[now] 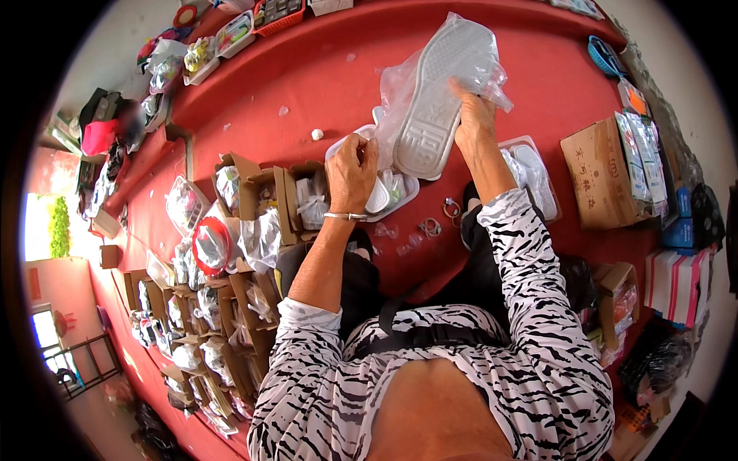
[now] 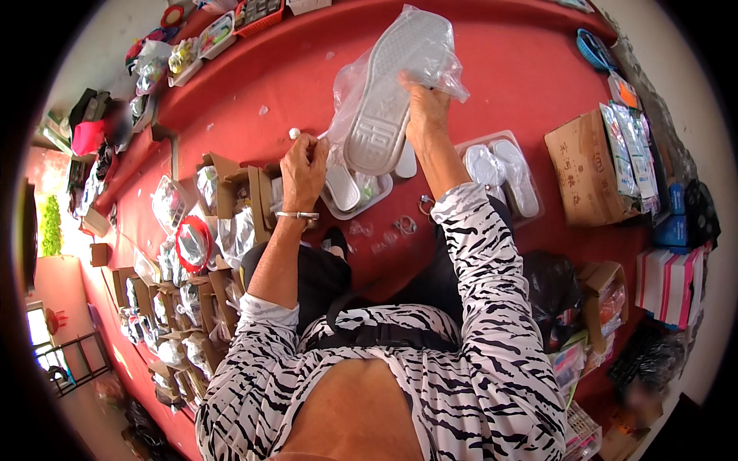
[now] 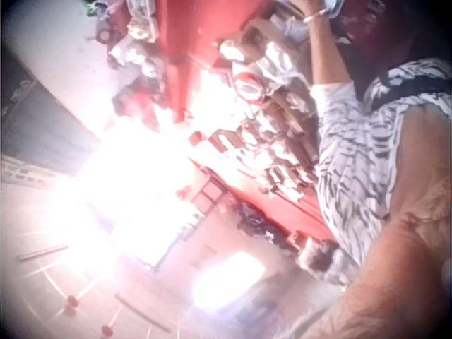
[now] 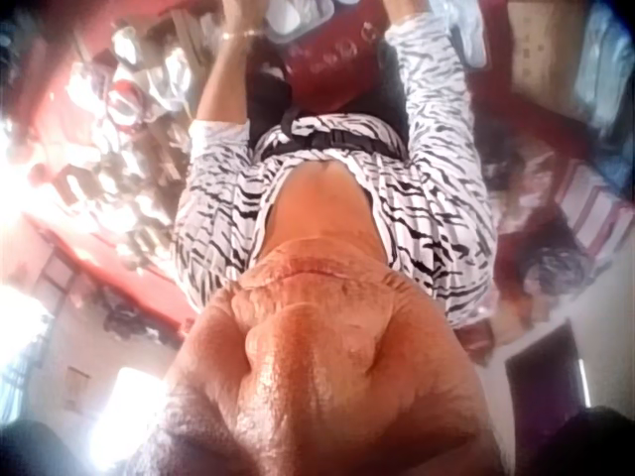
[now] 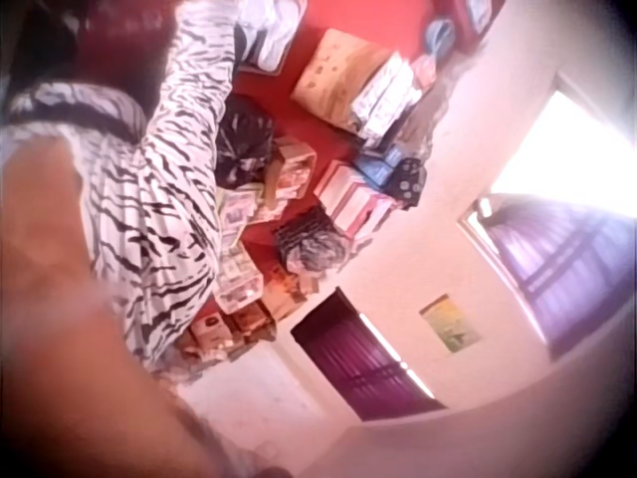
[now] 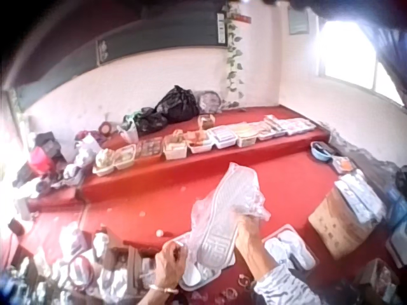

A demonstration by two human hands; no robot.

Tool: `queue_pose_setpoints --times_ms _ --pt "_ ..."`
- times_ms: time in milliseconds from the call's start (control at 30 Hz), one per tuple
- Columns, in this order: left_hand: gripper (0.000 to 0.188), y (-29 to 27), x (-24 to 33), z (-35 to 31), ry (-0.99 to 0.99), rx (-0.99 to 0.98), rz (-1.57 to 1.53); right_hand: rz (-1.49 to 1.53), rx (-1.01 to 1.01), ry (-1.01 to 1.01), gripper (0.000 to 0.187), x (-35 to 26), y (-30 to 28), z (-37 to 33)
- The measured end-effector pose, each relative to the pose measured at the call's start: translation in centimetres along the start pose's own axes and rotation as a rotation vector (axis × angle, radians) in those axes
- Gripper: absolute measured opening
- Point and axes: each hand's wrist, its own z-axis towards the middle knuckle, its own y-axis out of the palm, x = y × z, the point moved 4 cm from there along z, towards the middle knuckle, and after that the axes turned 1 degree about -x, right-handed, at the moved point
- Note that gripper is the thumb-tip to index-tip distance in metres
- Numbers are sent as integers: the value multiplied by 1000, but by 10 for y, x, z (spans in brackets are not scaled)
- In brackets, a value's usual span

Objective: The person inspects a pair of white slippers, turning them over to check the soles and upper surfaces. They then place the slippers into a clear plastic bag, seal it, and secure the package with a rubber band. The person repeats this process for a second pair of slippers, placing the finished packages into a plastic tray.

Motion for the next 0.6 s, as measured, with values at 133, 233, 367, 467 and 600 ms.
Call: queue_pose_setpoints --times_ms 133,233,367,467,600 --pt "26 1 -17 12 -140 41 -141 -105 -82 -212 45 0 -6 12" --pt "23 8 -27 14 -448 -111 -778 -220 -81 -296 45 -7 -9 16" --pt "21 14 -31 10 -614 -212 -1209 -80 -65 -139 49 -12 -6 10" --pt "30 12 -34 13 -565 -142 -942 -51 -41 -91 52 -15 -2 2" --pt "45 3 -15 18 -197 123 -170 -16 -88 -135 53 -13 -1 4"
